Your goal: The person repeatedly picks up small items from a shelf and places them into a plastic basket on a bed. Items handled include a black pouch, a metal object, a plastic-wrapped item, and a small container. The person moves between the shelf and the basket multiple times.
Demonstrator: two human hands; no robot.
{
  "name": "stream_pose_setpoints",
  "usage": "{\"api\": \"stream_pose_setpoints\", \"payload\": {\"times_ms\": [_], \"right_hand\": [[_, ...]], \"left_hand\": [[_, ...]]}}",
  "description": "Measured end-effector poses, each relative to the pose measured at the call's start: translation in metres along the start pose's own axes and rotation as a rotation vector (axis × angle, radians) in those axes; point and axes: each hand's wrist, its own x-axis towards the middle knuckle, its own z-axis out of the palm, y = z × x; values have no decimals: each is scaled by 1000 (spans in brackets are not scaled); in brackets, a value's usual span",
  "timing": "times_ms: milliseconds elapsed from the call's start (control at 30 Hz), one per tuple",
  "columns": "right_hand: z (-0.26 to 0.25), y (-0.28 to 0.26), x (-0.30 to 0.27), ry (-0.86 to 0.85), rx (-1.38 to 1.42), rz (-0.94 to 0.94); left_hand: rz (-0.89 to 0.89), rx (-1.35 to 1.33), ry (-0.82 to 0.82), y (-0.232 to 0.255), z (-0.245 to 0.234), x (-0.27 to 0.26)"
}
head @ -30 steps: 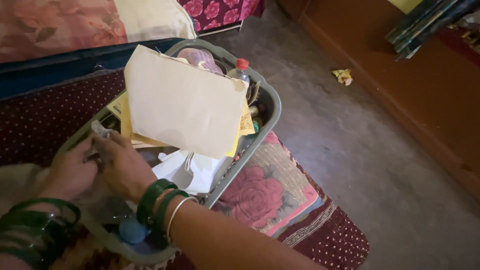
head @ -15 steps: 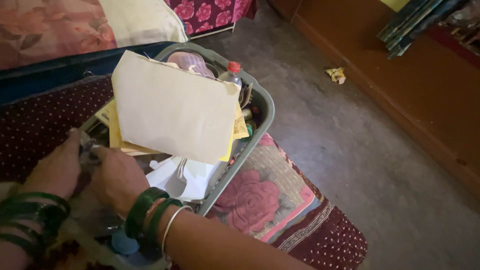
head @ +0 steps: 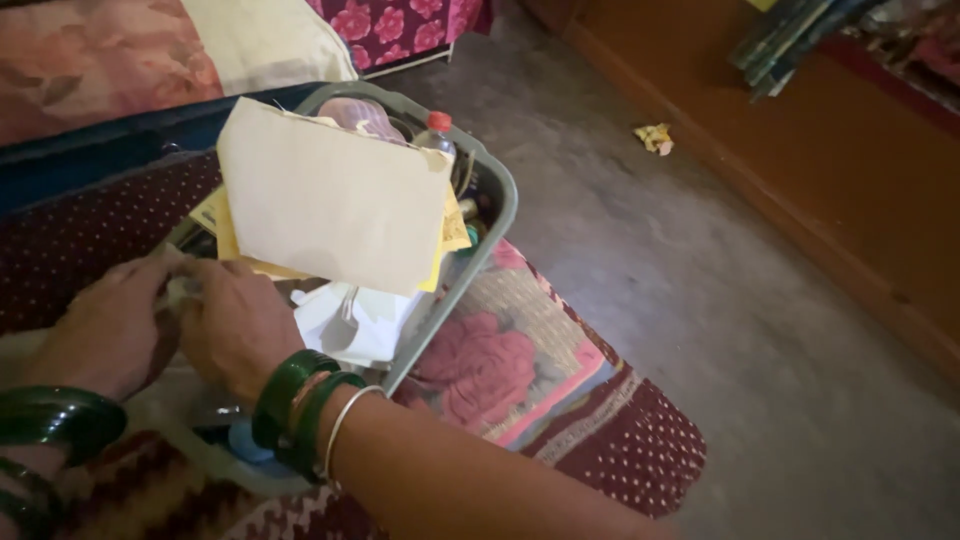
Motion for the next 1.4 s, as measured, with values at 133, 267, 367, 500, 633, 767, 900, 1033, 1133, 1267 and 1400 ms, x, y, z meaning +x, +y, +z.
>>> {"api": "stream_pose_setpoints", "payload": {"times_ms": [133, 267, 367, 500, 633, 767, 900, 1033, 1133, 1267, 1400], "right_hand": [[-6, -4, -16, 33, -4, 26], [-20, -6, -23, 112, -84, -19], [-47, -23, -18, 154, -106, -10], [-98, -61, -11, 289, -195, -111], [-166, -111, -11, 412, -271, -245], [-245, -167, -21, 535, -351, -401], [-323, -220, -41, 638, -426, -525], [-401, -267, -71, 687, -547, -566], [-456, -293, -100, 725, -612, -631], [-532, -308, -141, 783, -687, -695], [-619, -308, -189, 843, -771, -741]], "left_hand": [[164, 26, 83, 9, 1, -18], [373, 52, 233, 16, -1, -26], [468, 77, 333, 31, -25, -29], [629, 67, 504, 78, -86, -40], [685, 17, 633, 149, -158, -68], [792, 2, 821, 222, -228, -99], [879, -21, 964, 284, -283, -135], [900, -31, 987, 347, -328, -174], [978, -83, 1030, 397, -356, -202], [1026, -148, 1067, 472, -372, -243], [1103, -170, 1165, 561, -374, -283]]}}
